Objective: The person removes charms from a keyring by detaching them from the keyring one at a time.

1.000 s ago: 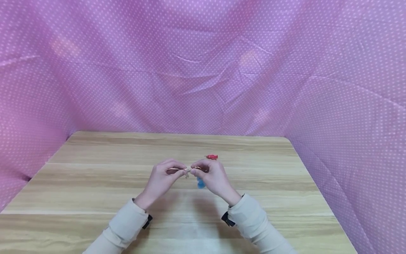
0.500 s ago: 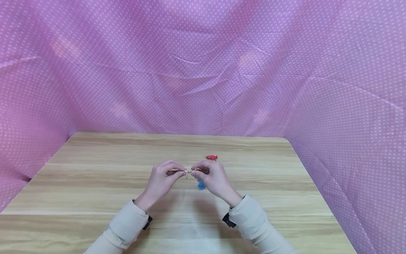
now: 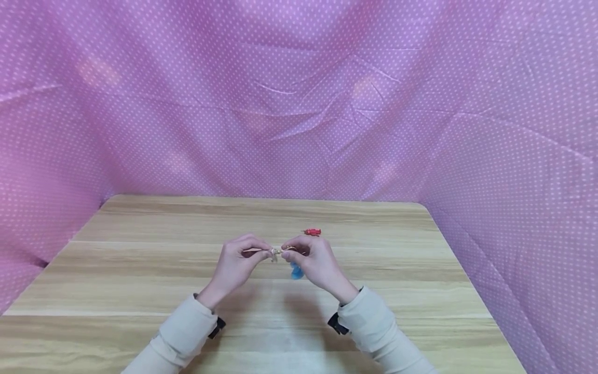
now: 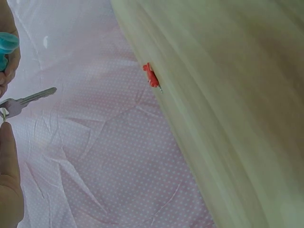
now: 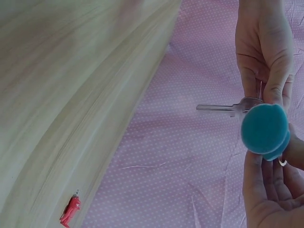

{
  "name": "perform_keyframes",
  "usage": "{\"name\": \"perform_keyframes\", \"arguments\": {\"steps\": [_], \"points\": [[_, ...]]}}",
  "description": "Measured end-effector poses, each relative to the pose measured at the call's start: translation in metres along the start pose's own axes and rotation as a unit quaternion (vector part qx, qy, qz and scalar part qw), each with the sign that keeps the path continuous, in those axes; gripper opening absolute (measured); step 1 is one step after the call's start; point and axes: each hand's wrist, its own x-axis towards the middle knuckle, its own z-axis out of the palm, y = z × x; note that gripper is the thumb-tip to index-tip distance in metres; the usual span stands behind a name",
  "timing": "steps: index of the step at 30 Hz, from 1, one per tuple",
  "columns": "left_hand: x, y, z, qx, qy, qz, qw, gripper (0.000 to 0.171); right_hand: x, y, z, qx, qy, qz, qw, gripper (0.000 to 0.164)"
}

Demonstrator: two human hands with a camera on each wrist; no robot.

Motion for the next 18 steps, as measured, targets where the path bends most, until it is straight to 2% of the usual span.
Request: {"name": "perform_keyframes", "arguments": {"steps": [9, 18], "points": [[-0.0044, -0.0032, 0.0065, -0.041, 0.018, -0.007, 0.999, 0.005, -0.0044, 0.0052, -0.0017, 0.007, -0.005, -0.002, 1.0, 0.012], [-0.0055, 0.0009, 0.0074, -0.086, 0.021, -0.061, 0.9943, 0.005, -0.0055, 0.0054, -0.0031, 0.017, -0.007, 0.007, 1.0, 0.013]]}}
